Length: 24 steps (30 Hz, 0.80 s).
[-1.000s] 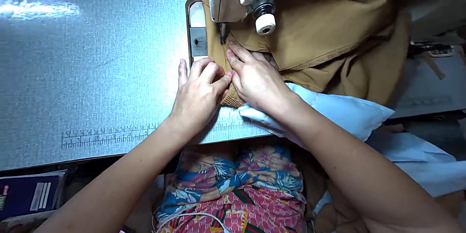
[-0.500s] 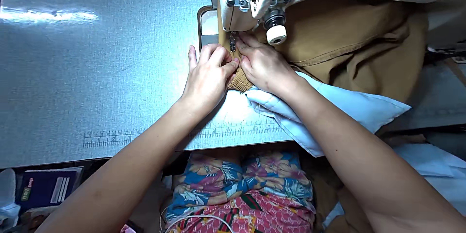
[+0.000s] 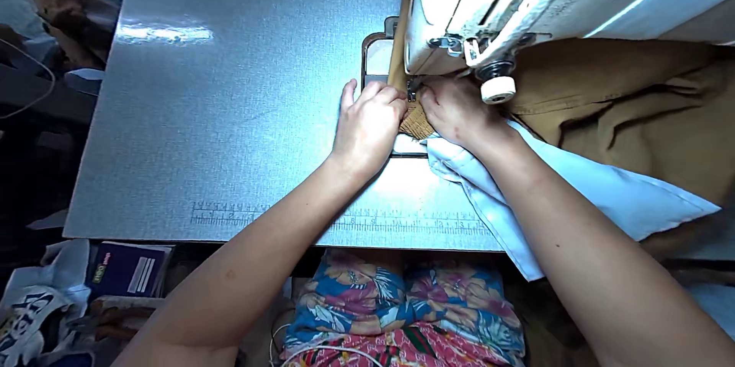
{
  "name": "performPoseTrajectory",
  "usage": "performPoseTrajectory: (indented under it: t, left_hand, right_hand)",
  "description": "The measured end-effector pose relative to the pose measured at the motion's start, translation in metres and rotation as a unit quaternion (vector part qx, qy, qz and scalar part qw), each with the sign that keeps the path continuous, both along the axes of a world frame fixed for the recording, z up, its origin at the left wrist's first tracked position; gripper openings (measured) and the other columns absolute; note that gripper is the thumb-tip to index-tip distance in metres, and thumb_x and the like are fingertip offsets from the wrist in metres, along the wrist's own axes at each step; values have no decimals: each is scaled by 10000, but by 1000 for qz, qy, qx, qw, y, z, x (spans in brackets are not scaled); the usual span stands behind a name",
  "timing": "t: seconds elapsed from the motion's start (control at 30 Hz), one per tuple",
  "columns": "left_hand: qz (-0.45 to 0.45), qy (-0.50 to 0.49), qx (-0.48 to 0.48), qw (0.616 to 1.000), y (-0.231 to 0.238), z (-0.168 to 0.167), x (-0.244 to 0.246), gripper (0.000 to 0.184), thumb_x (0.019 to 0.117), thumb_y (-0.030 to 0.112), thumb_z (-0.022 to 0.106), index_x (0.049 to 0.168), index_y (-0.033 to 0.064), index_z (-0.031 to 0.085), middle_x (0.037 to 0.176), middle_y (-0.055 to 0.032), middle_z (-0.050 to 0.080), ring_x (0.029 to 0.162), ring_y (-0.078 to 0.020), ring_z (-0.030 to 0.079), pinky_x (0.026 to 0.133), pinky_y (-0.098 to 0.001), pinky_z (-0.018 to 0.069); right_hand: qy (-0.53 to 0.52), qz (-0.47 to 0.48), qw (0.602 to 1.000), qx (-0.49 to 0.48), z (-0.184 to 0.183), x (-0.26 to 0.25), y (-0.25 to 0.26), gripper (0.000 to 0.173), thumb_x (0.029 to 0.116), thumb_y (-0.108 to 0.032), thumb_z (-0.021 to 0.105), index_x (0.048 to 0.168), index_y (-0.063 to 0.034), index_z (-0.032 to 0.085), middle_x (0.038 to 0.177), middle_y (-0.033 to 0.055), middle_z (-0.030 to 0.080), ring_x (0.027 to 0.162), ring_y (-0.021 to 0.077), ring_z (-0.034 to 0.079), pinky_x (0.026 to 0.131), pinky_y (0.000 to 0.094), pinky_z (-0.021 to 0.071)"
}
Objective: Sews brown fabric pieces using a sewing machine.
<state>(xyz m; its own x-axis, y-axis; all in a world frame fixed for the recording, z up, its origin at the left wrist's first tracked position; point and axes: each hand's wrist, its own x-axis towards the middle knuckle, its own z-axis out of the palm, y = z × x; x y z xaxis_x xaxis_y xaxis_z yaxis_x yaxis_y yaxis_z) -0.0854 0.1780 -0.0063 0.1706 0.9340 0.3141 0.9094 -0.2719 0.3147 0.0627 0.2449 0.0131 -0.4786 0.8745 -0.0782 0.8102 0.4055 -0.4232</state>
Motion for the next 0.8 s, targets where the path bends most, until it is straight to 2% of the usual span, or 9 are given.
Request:
performPoseTrajectory:
  t: [0.07, 0.23, 0.33, 0.43, 0.5, 0.57, 0.67, 0.73, 0.8]
  left_hand:
    - [3, -5, 5, 1000, 2, -1, -1, 183, 1000, 77, 602, 1006, 62, 784, 1171, -82, 748, 1173, -289, 675, 1053, -610, 406]
    - [0, -15, -27, 1000, 6, 1, -2, 200, 1013, 97, 591, 1050, 50, 782, 1220, -91, 734, 1203, -288, 659, 1040, -561, 430]
    - [-1, -29, -20, 999, 7, -2, -2, 207, 1018, 100, 582, 1045, 36, 777, 1220, -101, 733, 1203, -288, 661, 1020, -531, 459]
    - [-6, -47, -16, 999, 8, -2, -2, 205, 1015, 93, 584, 1054, 29, 776, 1225, -105, 729, 1197, -291, 661, 993, -510, 479]
    - [-13, -64, -35, 997, 9, 0, -4, 200, 1013, 95, 591, 1050, 22, 774, 1226, -115, 724, 1203, -300, 653, 991, -510, 481]
    - [-28, -80, -93, 992, 16, 10, -10, 195, 1009, 108, 604, 1031, 4, 768, 1199, -149, 720, 1178, -332, 652, 975, -536, 480]
    - [-34, -75, -166, 983, 58, 32, -16, 199, 1010, 106, 588, 1022, -44, 719, 1131, -221, 696, 1128, -398, 653, 954, -601, 492]
    - [-51, -77, -106, 990, 94, 30, -13, 267, 1000, 93, 570, 1202, -42, 683, 1276, -198, 674, 1272, -354, 597, 1085, -543, 427]
    - [-106, -59, -81, 989, 125, 21, -14, 393, 1000, 114, 574, 1368, -20, 613, 1434, -173, 604, 1410, -318, 498, 1230, -519, 250]
  right_hand:
    - [-2, -5, 1000, -1, 0, -1, 0, 387, 1102, -189, 373, 1200, 49, 663, 1170, 287, 680, 1171, 440, 642, 969, 622, 466]
    - [-27, -8, 1000, -7, 7, -5, -2, 402, 1113, -189, 357, 1195, 79, 644, 1159, 311, 669, 1157, 464, 638, 948, 636, 465]
    - [-32, 23, 999, -25, 16, -3, -3, 408, 1120, -158, 343, 1164, 120, 638, 1129, 333, 662, 1137, 471, 637, 957, 628, 447]
    - [-72, 27, 996, -36, 30, 4, -13, 422, 1130, -213, 340, 1315, 62, 601, 1267, 321, 626, 1225, 475, 600, 1001, 656, 427]
    - [-124, 0, 992, -5, 40, 6, -41, 477, 1114, -282, 368, 1505, -47, 506, 1495, 241, 518, 1315, 477, 543, 989, 699, 436]
    - [-94, -31, 994, 42, 37, -1, -73, 482, 1083, -296, 473, 1485, -37, 530, 1550, 204, 480, 1376, 499, 468, 986, 738, 401]
    - [-54, -101, 986, 118, 7, -23, -95, 483, 1063, -365, 509, 1399, -31, 606, 1519, 170, 530, 1457, 463, 391, 1049, 745, 333]
    - [-56, -133, 978, 153, -7, -37, -101, 454, 1063, -353, 496, 1373, -47, 623, 1498, 170, 548, 1453, 468, 395, 1028, 758, 325]
    - [-59, -126, 975, 175, -16, -41, -103, 357, 1047, -219, 521, 1358, -96, 646, 1458, 189, 571, 1424, 498, 416, 1002, 772, 339]
